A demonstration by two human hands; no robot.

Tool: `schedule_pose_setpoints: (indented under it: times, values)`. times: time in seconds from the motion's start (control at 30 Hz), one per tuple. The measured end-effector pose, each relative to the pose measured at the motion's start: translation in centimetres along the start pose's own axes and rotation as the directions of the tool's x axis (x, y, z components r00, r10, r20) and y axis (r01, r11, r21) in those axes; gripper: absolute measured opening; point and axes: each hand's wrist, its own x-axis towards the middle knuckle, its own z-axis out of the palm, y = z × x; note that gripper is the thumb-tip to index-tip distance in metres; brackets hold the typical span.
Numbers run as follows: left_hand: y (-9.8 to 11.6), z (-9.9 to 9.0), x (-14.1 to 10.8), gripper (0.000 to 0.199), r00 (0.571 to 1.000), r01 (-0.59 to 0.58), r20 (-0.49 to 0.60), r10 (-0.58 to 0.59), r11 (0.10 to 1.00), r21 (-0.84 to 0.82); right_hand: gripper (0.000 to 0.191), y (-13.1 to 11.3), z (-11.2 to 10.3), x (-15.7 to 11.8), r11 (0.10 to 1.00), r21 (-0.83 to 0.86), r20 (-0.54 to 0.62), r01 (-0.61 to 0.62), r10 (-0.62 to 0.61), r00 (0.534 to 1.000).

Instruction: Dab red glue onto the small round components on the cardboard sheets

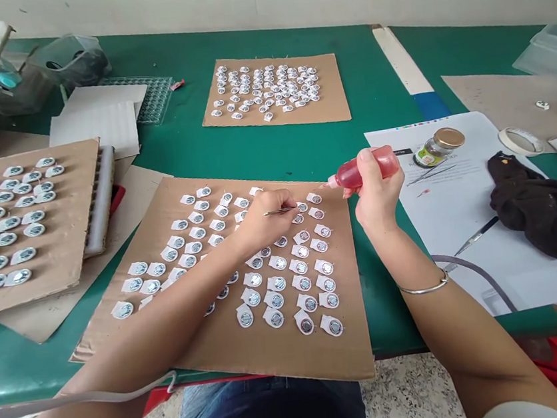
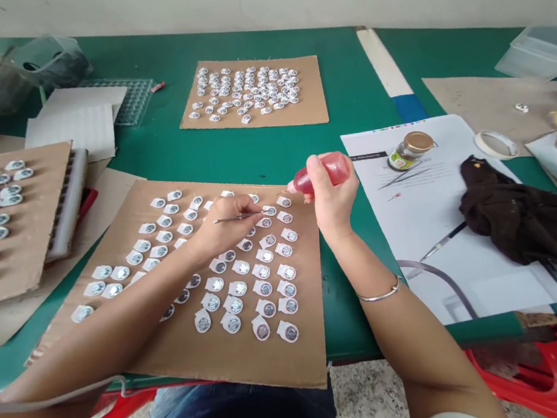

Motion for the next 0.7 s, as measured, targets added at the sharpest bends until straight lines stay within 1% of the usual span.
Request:
schedule_pose_setpoints:
  times: [0.17,0.27,0.33,0.4,0.47,0.53,0.6,0.7]
  values:
    - [0.1,0.4,-0.2,0.01,0.999,-0.047,0.0,0.047,0.996,0.076,0.029,1.0,-0.3,-0.1,0.993,-0.107,-0.004,0.041,-0.042,0.999]
    - [0.3,0.7,-0.5,0.013,0.989,-0.148,0.046,0.142,0.975,0.164,0.033,1.7,-0.3,-0.2,0.977,-0.199,-0.001,0.074,-0.076,0.997]
    - [0.5,0.8,-0.9,0.015,0.969,-0.246,0.09,0.231,0.941,0.232,0.035,1.8,0.0,-0.3,0.956,-0.278,0.009,0.089,-0.09,0.996]
    - [0.8,0.8,-1.3,0.015,0.946,-0.32,0.15,0.286,0.895,0.311,0.034,1.7,0.5,-0.6,0.926,-0.365,0.035,0.096,-0.09,0.995]
    - [1.2,0.7,-1.6,0.015,0.929,-0.361,0.224,0.294,0.853,0.378,0.033,1.5,1.0,-0.9,0.889,-0.443,0.07,0.111,-0.089,0.994]
    - [1.6,0.7,-1.9,0.016,0.916,-0.39,0.273,0.294,0.813,0.433,0.032,1.2,1.4,-1.2,0.854,-0.503,0.095,0.135,-0.1,0.99]
    - [1.9,0.8,-2.1,0.018,0.904,-0.421,0.292,0.313,0.771,0.477,0.031,1.2,1.7,-1.4,0.825,-0.542,0.115,0.16,-0.116,0.987]
    - [1.9,1.2,-2.2,0.022,0.892,-0.452,0.279,0.356,0.699,0.555,0.03,1.3,1.8,-1.5,0.798,-0.571,0.146,0.192,-0.132,0.98]
